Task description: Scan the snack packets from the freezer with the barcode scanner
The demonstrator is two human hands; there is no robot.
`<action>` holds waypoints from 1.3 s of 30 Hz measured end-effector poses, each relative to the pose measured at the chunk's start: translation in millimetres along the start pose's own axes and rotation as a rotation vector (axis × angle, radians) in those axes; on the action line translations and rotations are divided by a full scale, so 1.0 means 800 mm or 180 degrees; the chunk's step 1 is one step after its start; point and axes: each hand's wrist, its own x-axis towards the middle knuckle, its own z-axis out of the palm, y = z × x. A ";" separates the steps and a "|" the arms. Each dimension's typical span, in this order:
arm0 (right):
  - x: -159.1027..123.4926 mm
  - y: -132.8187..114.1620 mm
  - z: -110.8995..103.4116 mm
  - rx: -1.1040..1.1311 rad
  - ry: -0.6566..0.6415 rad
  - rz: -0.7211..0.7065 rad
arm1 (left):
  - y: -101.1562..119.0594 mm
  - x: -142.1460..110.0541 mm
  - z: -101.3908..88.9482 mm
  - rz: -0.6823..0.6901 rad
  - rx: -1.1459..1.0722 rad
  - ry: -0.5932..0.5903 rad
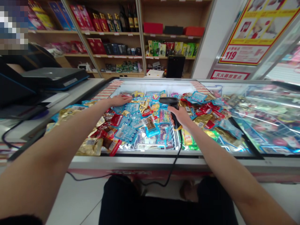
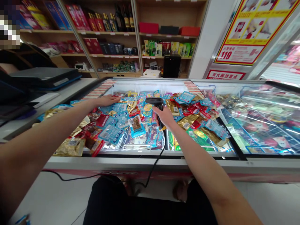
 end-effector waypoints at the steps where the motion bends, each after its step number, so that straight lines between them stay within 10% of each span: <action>1: 0.001 -0.001 0.000 0.0020 0.0018 0.0028 | 0.011 -0.009 -0.005 -0.0146 0.0032 0.0021; 10: 0.010 0.002 -0.005 0.0082 0.0168 0.0018 | 0.140 -0.081 -0.022 0.0696 -0.0106 -0.0029; 18: 0.010 -0.003 -0.005 0.0048 0.0194 0.0151 | 0.171 -0.146 -0.011 0.1555 0.0370 -0.0655; 29: 0.010 -0.011 -0.015 0.0290 0.0279 0.0081 | 0.177 -0.131 -0.014 0.1184 -0.0093 -0.0048; 39: 0.021 -0.037 -0.013 0.0338 0.0374 -0.0068 | 0.216 -0.070 0.019 -0.0614 -0.3817 0.0862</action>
